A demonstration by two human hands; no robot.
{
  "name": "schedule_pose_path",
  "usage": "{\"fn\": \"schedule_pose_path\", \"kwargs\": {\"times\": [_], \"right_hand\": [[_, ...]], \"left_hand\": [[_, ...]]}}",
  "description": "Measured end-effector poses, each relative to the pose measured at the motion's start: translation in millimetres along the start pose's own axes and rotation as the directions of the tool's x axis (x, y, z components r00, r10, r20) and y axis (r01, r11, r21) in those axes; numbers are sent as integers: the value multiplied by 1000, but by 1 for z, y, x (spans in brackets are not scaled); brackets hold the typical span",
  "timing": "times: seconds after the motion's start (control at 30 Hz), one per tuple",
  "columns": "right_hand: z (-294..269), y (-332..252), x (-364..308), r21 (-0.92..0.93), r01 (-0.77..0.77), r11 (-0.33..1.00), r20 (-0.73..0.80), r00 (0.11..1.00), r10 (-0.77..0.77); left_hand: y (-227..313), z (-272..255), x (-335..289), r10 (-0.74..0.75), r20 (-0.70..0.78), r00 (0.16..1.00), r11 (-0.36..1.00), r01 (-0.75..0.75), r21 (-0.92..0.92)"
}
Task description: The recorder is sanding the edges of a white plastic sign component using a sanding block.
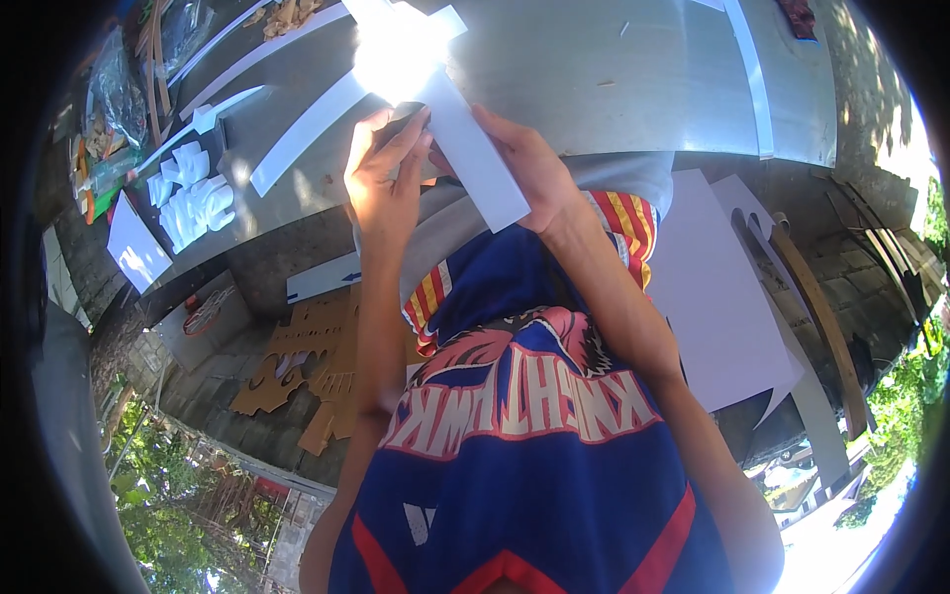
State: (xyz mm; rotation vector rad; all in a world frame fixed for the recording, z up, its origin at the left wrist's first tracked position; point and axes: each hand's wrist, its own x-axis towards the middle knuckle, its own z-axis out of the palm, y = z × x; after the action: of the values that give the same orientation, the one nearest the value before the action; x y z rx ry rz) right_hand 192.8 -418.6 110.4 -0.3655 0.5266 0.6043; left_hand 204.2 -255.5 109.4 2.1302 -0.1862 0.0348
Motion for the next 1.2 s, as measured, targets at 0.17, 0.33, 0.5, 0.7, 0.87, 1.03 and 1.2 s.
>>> {"fn": "schedule_pose_path", "kwargs": {"times": [0.17,0.33,0.5,0.7,0.87,1.03,1.2], "right_hand": [[-6,3,4,56,33,998,-43,999,-31],[-11,9,4,172,23,985,118,992,-44],[-9,15,4,140,48,989,53,997,-56],[-12,11,-1,208,28,978,76,996,-44],[-23,19,5,125,1,992,-8,1000,0],[-28,13,9,304,-78,949,421,905,-60],[-16,16,-3,68,25,997,-39,999,-23]], "left_hand": [[7,-4,-2,156,103,982,985,-163,64],[25,-8,-26,344,318,883,935,-354,-27],[7,-1,0,282,94,955,951,-291,105],[17,2,-20,363,262,894,930,-363,-49],[8,-1,9,325,141,935,938,-338,81],[25,5,-3,594,309,743,800,-587,-124],[17,5,9,408,259,876,895,-440,78]]}}
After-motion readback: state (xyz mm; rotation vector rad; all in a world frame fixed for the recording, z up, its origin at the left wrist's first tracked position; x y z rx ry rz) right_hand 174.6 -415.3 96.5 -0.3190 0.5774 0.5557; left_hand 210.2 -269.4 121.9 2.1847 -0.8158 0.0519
